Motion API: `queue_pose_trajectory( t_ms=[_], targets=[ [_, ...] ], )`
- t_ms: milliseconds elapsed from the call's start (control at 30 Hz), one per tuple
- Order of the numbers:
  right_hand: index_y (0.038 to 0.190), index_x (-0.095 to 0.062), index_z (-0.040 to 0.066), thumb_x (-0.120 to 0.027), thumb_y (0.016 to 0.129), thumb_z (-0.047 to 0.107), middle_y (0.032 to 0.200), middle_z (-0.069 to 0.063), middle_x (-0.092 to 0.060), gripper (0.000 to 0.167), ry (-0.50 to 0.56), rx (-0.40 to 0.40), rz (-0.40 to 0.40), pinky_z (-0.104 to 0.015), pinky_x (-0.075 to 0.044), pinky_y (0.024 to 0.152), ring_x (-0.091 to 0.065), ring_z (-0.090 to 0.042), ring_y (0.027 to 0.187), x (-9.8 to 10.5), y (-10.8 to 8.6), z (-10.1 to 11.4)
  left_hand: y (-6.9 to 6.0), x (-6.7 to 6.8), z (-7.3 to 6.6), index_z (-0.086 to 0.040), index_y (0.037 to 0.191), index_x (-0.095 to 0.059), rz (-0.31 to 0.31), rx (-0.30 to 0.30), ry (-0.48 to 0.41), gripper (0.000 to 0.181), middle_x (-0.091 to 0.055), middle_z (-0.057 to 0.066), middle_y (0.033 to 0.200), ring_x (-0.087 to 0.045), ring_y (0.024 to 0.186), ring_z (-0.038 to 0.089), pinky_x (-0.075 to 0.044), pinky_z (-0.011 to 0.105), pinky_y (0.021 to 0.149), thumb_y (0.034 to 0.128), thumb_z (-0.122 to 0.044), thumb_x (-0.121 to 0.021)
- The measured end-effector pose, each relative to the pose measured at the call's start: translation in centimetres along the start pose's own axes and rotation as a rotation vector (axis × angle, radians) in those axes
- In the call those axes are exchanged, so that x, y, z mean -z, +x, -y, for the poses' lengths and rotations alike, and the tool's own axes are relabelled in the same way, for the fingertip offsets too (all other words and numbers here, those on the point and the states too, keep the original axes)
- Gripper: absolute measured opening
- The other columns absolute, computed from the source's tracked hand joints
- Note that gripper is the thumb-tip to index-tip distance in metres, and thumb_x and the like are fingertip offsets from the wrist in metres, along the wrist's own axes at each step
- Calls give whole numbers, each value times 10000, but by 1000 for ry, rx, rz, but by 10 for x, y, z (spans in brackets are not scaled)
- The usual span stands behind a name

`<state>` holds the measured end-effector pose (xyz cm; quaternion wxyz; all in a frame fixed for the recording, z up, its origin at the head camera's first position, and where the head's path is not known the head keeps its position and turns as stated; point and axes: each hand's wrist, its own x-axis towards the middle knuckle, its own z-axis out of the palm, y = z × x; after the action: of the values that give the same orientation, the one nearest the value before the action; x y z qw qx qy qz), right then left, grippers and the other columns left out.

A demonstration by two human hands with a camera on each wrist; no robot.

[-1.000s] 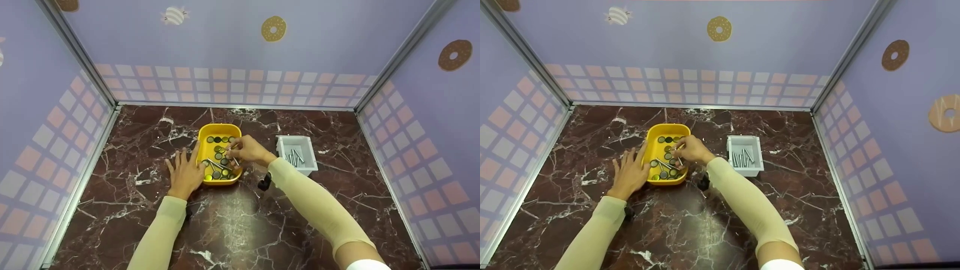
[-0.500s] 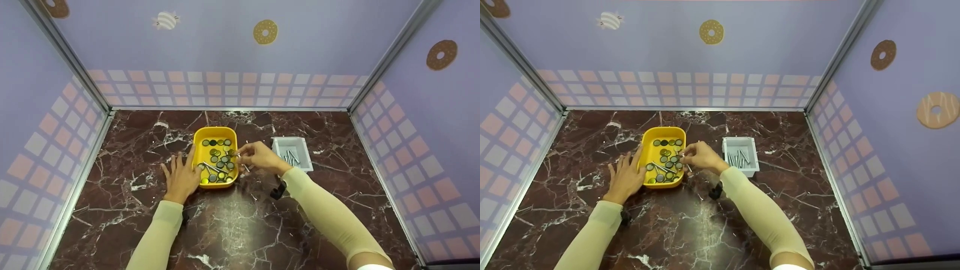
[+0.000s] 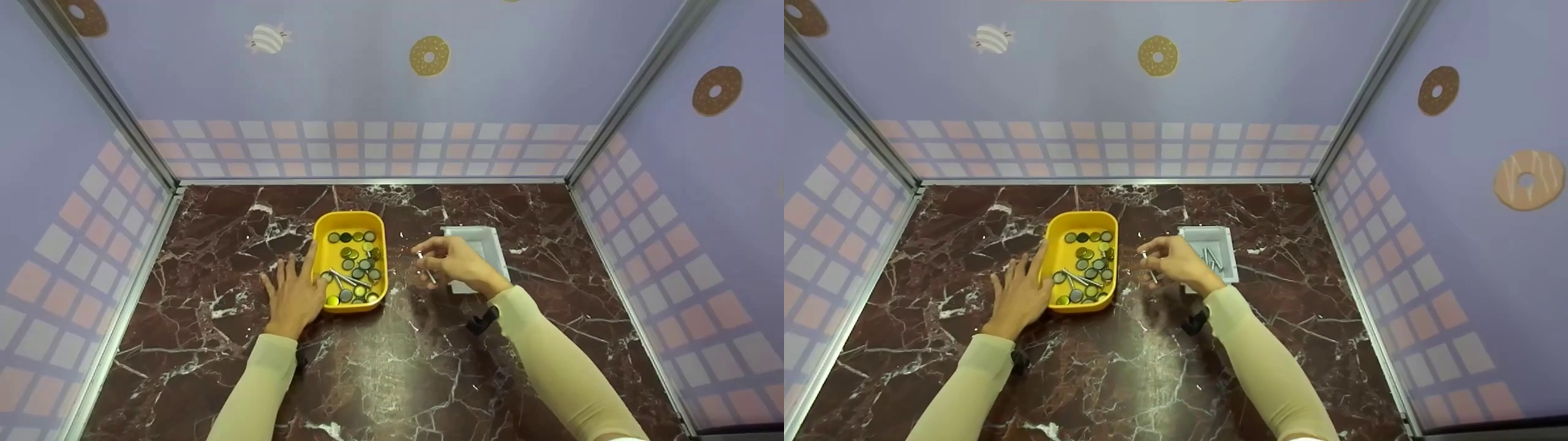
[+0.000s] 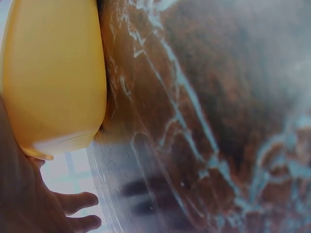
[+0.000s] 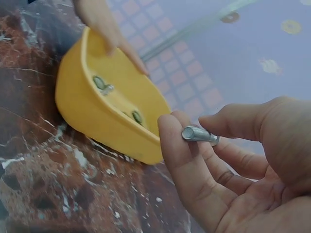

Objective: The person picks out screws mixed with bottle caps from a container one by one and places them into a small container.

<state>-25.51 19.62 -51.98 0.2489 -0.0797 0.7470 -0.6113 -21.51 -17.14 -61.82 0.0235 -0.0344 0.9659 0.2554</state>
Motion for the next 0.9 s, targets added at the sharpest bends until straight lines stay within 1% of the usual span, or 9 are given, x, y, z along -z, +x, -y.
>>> queue_pose_trajectory(
  t_ms=[67,200,367,433,533,633,700,767,900],
  targets=[
    [1492,-706,-37,-678,1120,-11,1153,-177,-797,373,22,-11,-24,-364,-747,737,-806,-213,838,7,-6,-2,-1,0,0,-471,1882,-45,2,4,-1,831,-219,309,1921,-89,1815,581,121,860,1401,1163,-384,-453],
    [1505,-701,-34,-676,1125,-20,1209,-174,-785,382,44,-20,-83,-391,-757,780,-821,-260,913,21,-18,-7,-1,0,0,-464,1883,-39,7,7,4,835,-213,318,1919,-89,1811,591,123,858,1401,1160,-389,-450],
    [1559,-643,-90,-665,1132,-28,1216,-175,-788,432,66,-17,-148,-447,-764,853,-834,-246,920,37,-25,-16,1,0,0,-466,1882,-22,9,4,7,835,-203,327,1918,-78,1808,601,139,857,1394,1166,-394,-444],
    [1579,-618,-112,-658,1134,-26,1261,-210,-795,456,63,-14,-181,-432,-763,858,-843,-237,933,41,-27,-19,1,0,0,-469,1881,-15,4,3,5,835,-201,328,1918,-76,1807,603,139,860,1393,1169,-393,-446],
    [1588,-616,-107,-682,1132,-8,1344,-265,-778,471,64,-20,-236,-380,-759,834,-852,-226,944,46,-29,-23,1,0,0,-474,1879,1,2,0,1,837,-195,329,1919,-74,1807,604,139,863,1391,1175,-397,-446],
    [1591,-619,-96,-702,1119,-16,1325,-267,-764,486,84,-20,-284,-345,-753,814,-845,-203,923,49,-31,-27,1,0,0,-481,1876,10,4,2,-1,840,-191,331,1919,-71,1809,600,140,864,1390,1177,-401,-448],
    [1598,-613,-100,-711,1114,-21,1281,-211,-753,500,95,-14,-311,-337,-752,820,-838,-187,910,50,-32,-31,0,0,-1,-481,1876,7,5,5,0,841,-193,331,1919,-72,1810,597,140,863,1390,1176,-402,-452],
    [1603,-607,-107,-707,1107,-40,1263,-204,-751,510,102,-3,-339,-337,-752,821,-828,-173,897,52,-31,-33,-1,1,-1,-475,1879,1,4,9,2,840,-193,332,1918,-76,1809,596,137,865,1390,1175,-398,-452],
    [1596,-615,-112,-692,1089,-88,1313,-269,-748,513,79,15,-409,-331,-750,807,-830,-162,886,55,-31,-38,-2,1,-1,-465,1882,-19,2,6,-2,827,-193,329,1920,-93,1808,596,121,874,1391,1178,-389,-444]
  ],
)
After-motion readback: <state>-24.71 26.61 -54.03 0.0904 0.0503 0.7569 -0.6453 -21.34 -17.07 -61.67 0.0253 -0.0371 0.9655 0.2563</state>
